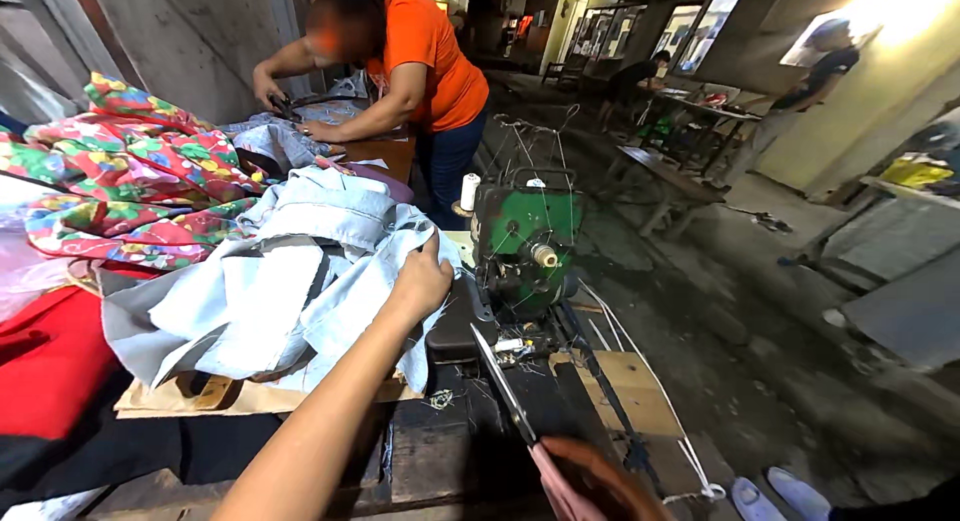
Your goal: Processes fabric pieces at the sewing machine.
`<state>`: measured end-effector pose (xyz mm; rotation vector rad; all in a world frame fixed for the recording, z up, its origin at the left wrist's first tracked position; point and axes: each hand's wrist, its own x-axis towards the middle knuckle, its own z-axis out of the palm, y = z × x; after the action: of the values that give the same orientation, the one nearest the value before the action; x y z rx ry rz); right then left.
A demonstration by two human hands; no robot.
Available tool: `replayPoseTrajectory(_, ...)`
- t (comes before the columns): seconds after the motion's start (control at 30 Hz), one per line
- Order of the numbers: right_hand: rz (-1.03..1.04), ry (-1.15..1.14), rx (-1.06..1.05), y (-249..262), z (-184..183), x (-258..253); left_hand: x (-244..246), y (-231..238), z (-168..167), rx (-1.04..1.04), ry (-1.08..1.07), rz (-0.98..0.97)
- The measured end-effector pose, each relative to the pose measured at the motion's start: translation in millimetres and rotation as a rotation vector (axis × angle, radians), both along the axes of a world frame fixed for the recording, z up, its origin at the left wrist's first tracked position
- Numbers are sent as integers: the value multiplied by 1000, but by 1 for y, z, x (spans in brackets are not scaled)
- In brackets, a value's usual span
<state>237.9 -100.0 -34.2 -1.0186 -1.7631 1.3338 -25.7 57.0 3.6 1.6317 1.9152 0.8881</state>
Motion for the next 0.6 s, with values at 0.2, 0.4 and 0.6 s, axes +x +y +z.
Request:
replayPoseTrajectory(0.2, 73, 439, -170, 22, -12, -14, -8, -17, -10, 191, -122, 37)
replayPoseTrajectory(0.4, 83, 603, -345, 41, 3, -44, -15, -22, -22, 333, -144, 87)
replayPoseTrajectory(0.6, -111, 750, -497, 56, 13, -81, -20, -27, -25, 382, -129, 46)
